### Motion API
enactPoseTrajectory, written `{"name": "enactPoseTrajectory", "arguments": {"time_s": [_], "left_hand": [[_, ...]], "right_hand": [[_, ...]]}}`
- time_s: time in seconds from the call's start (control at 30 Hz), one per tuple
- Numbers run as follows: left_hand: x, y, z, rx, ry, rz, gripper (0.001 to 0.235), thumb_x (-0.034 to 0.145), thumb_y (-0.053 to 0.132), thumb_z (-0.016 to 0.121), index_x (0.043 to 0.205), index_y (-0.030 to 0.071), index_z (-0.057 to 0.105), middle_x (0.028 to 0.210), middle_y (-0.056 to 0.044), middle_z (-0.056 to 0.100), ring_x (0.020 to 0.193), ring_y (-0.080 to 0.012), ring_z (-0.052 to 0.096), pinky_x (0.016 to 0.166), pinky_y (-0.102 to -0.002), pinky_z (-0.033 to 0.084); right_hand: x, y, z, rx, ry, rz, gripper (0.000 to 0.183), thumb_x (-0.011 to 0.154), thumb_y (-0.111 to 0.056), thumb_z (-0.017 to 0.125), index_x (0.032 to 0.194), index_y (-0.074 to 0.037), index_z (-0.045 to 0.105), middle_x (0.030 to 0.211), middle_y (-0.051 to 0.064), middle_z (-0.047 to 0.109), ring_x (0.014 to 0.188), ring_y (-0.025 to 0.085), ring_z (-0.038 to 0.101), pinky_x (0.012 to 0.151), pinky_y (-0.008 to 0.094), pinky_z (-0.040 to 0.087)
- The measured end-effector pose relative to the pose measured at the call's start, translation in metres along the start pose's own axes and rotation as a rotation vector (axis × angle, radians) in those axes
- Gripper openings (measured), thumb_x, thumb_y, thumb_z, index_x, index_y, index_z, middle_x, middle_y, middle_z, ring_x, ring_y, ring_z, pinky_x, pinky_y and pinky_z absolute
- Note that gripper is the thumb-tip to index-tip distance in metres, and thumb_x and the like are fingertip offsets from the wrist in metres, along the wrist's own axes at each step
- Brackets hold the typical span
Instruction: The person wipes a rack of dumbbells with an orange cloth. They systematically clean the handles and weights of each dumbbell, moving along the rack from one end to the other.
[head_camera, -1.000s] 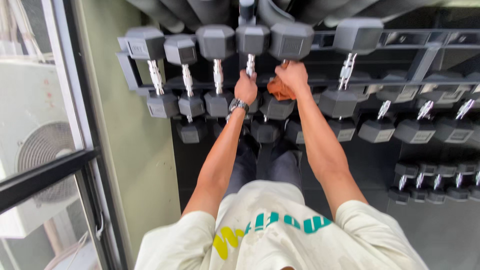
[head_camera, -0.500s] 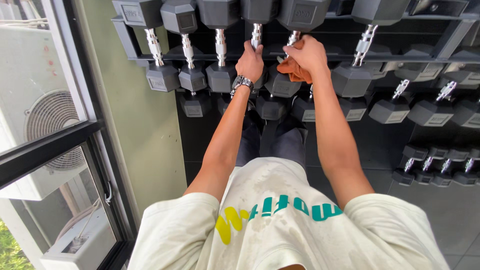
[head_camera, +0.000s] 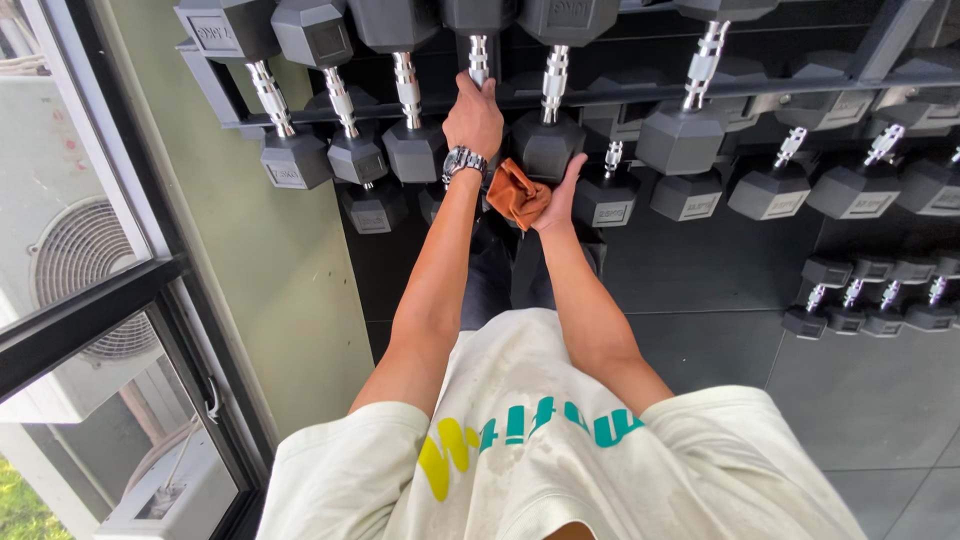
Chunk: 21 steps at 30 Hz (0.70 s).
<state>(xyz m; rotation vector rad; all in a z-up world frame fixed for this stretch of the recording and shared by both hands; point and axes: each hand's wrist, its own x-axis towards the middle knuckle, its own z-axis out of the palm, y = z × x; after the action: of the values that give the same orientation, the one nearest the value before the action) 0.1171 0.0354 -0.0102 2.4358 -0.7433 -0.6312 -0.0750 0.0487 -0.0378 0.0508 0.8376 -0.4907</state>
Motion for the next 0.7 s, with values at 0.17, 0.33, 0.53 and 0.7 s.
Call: {"name": "enactPoseTrajectory", "arguments": {"time_s": [0.17, 0.33, 0.53, 0.7], "left_hand": [[0.004, 0.006, 0.000, -0.018, -0.008, -0.038, 0.039, 0.105, 0.040, 0.047, 0.128, 0.007, 0.044, 0.108, -0.021, 0.075, 0.087, -0.0463, 0.071, 0.072, -0.058, 0.053], [0.002, 0.006, 0.010, -0.084, -0.036, -0.080, 0.039, 0.106, 0.040, 0.044, 0.125, 0.006, 0.043, 0.113, -0.022, 0.073, 0.089, -0.0464, 0.070, 0.071, -0.056, 0.054], [0.003, 0.004, 0.009, -0.059, -0.058, -0.085, 0.040, 0.107, 0.040, 0.043, 0.126, 0.004, 0.044, 0.109, -0.020, 0.074, 0.089, -0.0451, 0.071, 0.072, -0.056, 0.055], [-0.002, 0.012, 0.003, -0.069, 0.055, 0.002, 0.038, 0.105, 0.036, 0.046, 0.124, 0.003, 0.045, 0.107, -0.021, 0.073, 0.087, -0.0445, 0.070, 0.067, -0.055, 0.054]], "right_hand": [[-0.001, -0.003, 0.004, 0.061, -0.006, 0.070, 0.102, 0.082, -0.085, 0.051, 0.139, 0.000, 0.057, 0.131, 0.020, 0.066, 0.117, 0.035, 0.067, 0.101, 0.046, 0.057], [-0.009, -0.026, -0.003, 0.008, -0.044, 0.082, 0.107, 0.078, -0.087, 0.052, 0.136, 0.003, 0.060, 0.129, 0.024, 0.066, 0.116, 0.035, 0.067, 0.101, 0.044, 0.057], [0.009, -0.029, -0.042, -0.118, 0.025, 0.062, 0.090, 0.083, -0.080, 0.052, 0.136, -0.008, 0.059, 0.130, 0.011, 0.068, 0.118, 0.030, 0.067, 0.103, 0.043, 0.056], [0.008, -0.086, -0.053, -0.594, -0.038, 0.089, 0.071, 0.094, -0.067, 0.060, 0.132, -0.007, 0.061, 0.124, 0.008, 0.068, 0.110, 0.023, 0.066, 0.094, 0.038, 0.055]]}}
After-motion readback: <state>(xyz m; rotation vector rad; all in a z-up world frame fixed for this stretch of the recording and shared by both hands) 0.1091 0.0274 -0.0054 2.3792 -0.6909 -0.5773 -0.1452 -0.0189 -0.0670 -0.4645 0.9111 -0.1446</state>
